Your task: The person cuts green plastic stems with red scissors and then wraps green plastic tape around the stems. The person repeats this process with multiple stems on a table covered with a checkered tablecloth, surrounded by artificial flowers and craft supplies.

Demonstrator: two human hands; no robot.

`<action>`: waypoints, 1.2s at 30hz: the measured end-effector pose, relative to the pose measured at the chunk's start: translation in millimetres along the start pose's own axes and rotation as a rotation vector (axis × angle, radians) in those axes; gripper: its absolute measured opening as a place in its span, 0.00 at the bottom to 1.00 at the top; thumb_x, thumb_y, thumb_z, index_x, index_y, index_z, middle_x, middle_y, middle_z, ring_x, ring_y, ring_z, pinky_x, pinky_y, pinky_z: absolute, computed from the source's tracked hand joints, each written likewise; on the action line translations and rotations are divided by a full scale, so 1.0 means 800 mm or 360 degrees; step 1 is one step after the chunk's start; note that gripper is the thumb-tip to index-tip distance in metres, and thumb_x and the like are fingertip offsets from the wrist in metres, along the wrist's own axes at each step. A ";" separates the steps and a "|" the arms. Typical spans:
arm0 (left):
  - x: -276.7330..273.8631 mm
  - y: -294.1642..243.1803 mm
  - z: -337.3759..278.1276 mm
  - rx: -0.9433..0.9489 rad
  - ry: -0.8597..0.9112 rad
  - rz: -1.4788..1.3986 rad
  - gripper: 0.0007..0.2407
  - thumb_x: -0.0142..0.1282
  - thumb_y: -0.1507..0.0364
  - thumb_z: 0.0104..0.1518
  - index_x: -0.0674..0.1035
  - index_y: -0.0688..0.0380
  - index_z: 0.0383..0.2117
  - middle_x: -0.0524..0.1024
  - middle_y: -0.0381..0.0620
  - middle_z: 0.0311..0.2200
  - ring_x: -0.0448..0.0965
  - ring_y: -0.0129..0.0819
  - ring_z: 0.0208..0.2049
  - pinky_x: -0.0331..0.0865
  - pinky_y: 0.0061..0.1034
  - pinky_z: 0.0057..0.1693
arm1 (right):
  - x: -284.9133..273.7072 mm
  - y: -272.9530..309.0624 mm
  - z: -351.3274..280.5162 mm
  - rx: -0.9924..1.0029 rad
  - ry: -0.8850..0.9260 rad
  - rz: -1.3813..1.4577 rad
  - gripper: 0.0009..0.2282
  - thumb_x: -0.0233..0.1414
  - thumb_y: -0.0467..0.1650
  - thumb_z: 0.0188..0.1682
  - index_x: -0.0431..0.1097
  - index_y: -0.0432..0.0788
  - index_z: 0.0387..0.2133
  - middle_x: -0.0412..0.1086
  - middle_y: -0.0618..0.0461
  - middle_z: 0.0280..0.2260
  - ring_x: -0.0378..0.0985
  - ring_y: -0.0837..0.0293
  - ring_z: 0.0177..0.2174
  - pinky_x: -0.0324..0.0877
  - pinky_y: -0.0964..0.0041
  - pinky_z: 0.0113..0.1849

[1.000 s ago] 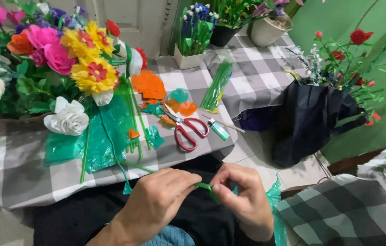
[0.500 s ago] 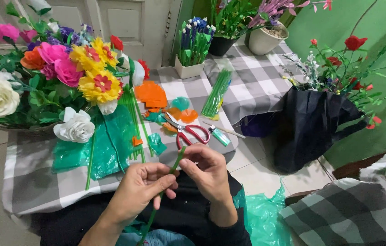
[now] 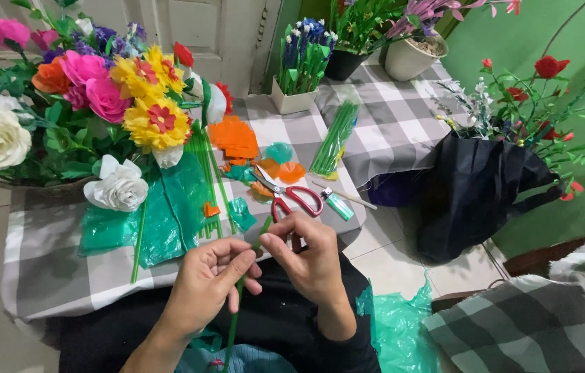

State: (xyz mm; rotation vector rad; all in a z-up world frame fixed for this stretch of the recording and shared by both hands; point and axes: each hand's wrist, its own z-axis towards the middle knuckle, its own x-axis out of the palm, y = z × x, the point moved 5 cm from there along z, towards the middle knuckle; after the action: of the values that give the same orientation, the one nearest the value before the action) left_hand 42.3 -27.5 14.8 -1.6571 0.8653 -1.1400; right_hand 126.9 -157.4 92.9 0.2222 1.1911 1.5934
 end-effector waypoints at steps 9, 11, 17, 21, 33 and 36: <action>-0.008 0.026 0.004 -0.0125 0.0231 -0.0311 0.08 0.59 0.76 0.59 0.82 0.74 0.34 0.80 0.61 0.20 0.85 0.45 0.16 0.63 0.19 0.11 | -0.006 0.007 0.010 -0.0631 0.0437 -0.0116 0.08 0.60 0.28 0.50 0.69 0.36 0.32 0.70 0.50 0.29 0.71 0.53 0.29 0.70 0.62 0.33; -0.005 0.021 0.003 -0.0126 0.0251 -0.0308 0.08 0.60 0.75 0.59 0.82 0.74 0.33 0.80 0.61 0.19 0.85 0.44 0.16 0.62 0.19 0.11 | -0.008 0.008 0.012 -0.0646 0.0468 -0.0145 0.07 0.60 0.28 0.50 0.69 0.38 0.32 0.69 0.50 0.29 0.71 0.54 0.29 0.69 0.63 0.33; 0.001 0.018 -0.001 -0.0124 0.0238 -0.0308 0.08 0.60 0.75 0.59 0.81 0.73 0.31 0.80 0.60 0.19 0.85 0.44 0.16 0.62 0.19 0.11 | -0.005 0.003 0.008 -0.0700 0.0333 -0.0203 0.07 0.60 0.28 0.49 0.70 0.39 0.28 0.70 0.50 0.29 0.72 0.54 0.30 0.72 0.63 0.35; 0.002 0.018 -0.002 -0.0109 0.0201 -0.0327 0.08 0.59 0.76 0.60 0.81 0.74 0.32 0.79 0.61 0.19 0.86 0.45 0.17 0.64 0.20 0.12 | 0.002 -0.001 0.002 -0.0688 0.0177 -0.0037 0.06 0.57 0.27 0.51 0.70 0.38 0.26 0.66 0.52 0.26 0.68 0.55 0.28 0.72 0.62 0.35; 0.000 0.014 -0.010 -0.0042 0.0140 -0.0124 0.08 0.59 0.74 0.59 0.82 0.71 0.30 0.83 0.59 0.19 0.88 0.43 0.16 0.63 0.17 0.13 | 0.000 0.019 -0.005 -0.0557 0.0265 -0.0155 0.05 0.59 0.22 0.50 0.69 0.39 0.30 0.71 0.50 0.30 0.73 0.54 0.31 0.72 0.65 0.35; 0.002 0.010 -0.011 0.0105 0.0086 0.0004 0.06 0.60 0.75 0.58 0.83 0.68 0.30 0.81 0.54 0.17 0.88 0.39 0.18 0.70 0.19 0.14 | -0.004 0.029 -0.003 -0.0447 0.0315 -0.0066 0.07 0.54 0.29 0.53 0.68 0.38 0.29 0.70 0.50 0.29 0.71 0.54 0.29 0.69 0.64 0.34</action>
State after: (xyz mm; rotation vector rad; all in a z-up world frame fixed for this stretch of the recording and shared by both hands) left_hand 33.7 -34.1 9.0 -1.5775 0.8545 -1.2041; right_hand 111.7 -159.1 111.1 -0.1435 1.0956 1.7543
